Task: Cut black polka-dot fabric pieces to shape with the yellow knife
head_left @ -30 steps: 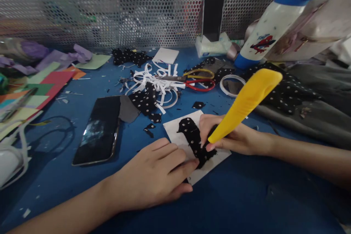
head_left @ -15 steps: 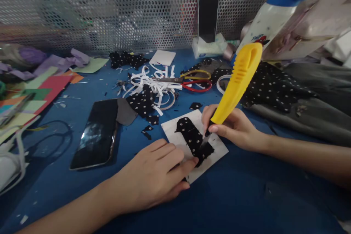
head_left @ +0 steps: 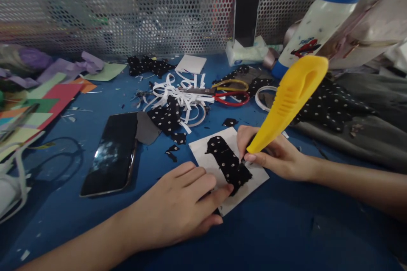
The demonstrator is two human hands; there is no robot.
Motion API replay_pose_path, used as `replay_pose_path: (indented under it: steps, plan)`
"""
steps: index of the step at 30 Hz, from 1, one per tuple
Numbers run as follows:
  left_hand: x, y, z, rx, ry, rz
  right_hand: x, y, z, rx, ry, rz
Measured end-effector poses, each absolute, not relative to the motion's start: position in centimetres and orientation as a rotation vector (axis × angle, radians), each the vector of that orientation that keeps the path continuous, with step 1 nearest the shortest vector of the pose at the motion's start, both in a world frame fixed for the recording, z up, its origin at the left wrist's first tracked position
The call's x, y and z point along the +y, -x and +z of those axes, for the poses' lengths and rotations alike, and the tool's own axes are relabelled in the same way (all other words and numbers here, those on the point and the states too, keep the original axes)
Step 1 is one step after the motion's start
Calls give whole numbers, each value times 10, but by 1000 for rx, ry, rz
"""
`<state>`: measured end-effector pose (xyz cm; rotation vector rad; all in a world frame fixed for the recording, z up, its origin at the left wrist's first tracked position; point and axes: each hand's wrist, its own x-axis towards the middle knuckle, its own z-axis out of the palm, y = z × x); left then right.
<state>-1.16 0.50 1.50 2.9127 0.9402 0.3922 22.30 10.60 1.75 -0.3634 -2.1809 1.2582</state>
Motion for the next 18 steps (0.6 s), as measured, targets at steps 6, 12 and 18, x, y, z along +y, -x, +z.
replay_pose_path:
  steps: [6,12,18]
  plan:
    - [5,12,14,932,-2906,416,107,-223,17,-2203,338,1263]
    - [5,11,14,949,-2914,384,107,-225,14,-2109,372,1269]
    - [5,11,14,951,-2919,370,108,-225,16,-2134,385,1276]
